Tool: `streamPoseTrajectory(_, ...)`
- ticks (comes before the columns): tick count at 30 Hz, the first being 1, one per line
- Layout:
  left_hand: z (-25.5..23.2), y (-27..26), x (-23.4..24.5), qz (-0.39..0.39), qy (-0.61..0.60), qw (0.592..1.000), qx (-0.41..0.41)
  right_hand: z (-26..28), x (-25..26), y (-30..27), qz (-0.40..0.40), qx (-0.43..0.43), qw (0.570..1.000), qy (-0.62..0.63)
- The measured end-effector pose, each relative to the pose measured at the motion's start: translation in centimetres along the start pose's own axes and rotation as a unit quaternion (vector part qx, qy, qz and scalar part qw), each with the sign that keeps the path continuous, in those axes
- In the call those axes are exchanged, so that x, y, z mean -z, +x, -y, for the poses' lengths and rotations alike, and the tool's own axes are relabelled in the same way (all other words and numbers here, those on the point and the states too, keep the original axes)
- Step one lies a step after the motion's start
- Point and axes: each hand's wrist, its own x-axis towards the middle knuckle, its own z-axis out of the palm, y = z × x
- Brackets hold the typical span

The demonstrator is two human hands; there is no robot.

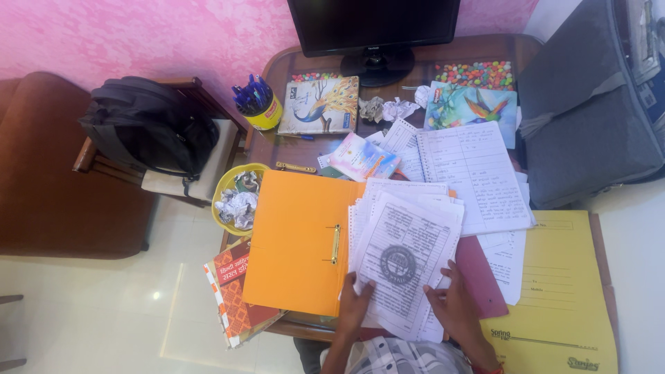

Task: The person organizes a cluttered desk by sorting pens into a holder, moving a book, and arranging papers and folders. They also place crumpled paper into a small yellow bowl and handle several notebooks and loose sheets.

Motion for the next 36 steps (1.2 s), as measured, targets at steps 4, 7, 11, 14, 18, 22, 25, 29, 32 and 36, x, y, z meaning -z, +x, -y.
streamPoseTrajectory(4, -2.3, -1.7, -0.6, 0.004, -0.036, 0.999, -0.013, 1.0, 0.2, -0.6, -0.113, 0.076, 0.988, -0.078)
streamPoseTrajectory(7, -8.8, -2.8, 1.8, 0.049, 0.271, 0.955, -0.106, 3.1, 1.5, -2.3, -0.216, 0.241, 0.939, -0.117)
streamPoseTrajectory(11, -20.0, -6.2, 5.2, 0.195, 0.438, 0.840, -0.255, 7.1, 5.5, -4.8, -0.249, 0.481, 0.823, -0.171)
streamPoseTrajectory(14, -25.7, -8.1, 4.7, 0.261, 0.484, 0.786, -0.283, 7.5, 7.4, -4.7, -0.090, 0.539, 0.816, -0.186)
streamPoseTrajectory(18, -27.7, -8.2, 2.7, 0.163, 0.438, 0.761, -0.449, 5.0, 4.8, -3.2, -0.005, 0.278, 0.948, -0.157)
streamPoseTrajectory(22, -23.5, -5.5, 2.3, -0.054, 0.334, 0.812, -0.476, 2.7, 1.1, -2.0, -0.119, 0.102, 0.985, 0.070)
streamPoseTrajectory(25, -17.3, -2.6, 2.4, -0.016, 0.326, 0.875, -0.358, -0.3, -1.0, -0.8, -0.129, -0.005, 0.987, 0.097)
streamPoseTrajectory(29, -8.6, 0.0, 1.5, 0.114, 0.465, 0.837, -0.263, -5.1, -2.4, 1.1, -0.147, -0.024, 0.983, 0.105)
streamPoseTrajectory(32, -3.8, 1.0, 0.4, 0.126, 0.534, 0.794, -0.263, -8.3, -4.1, 2.7, -0.165, -0.056, 0.973, 0.152)
streamPoseTrajectory(36, -3.0, 3.5, -0.1, 0.083, 0.554, 0.778, -0.285, -9.5, -4.9, 3.5, -0.054, -0.093, 0.994, -0.031)
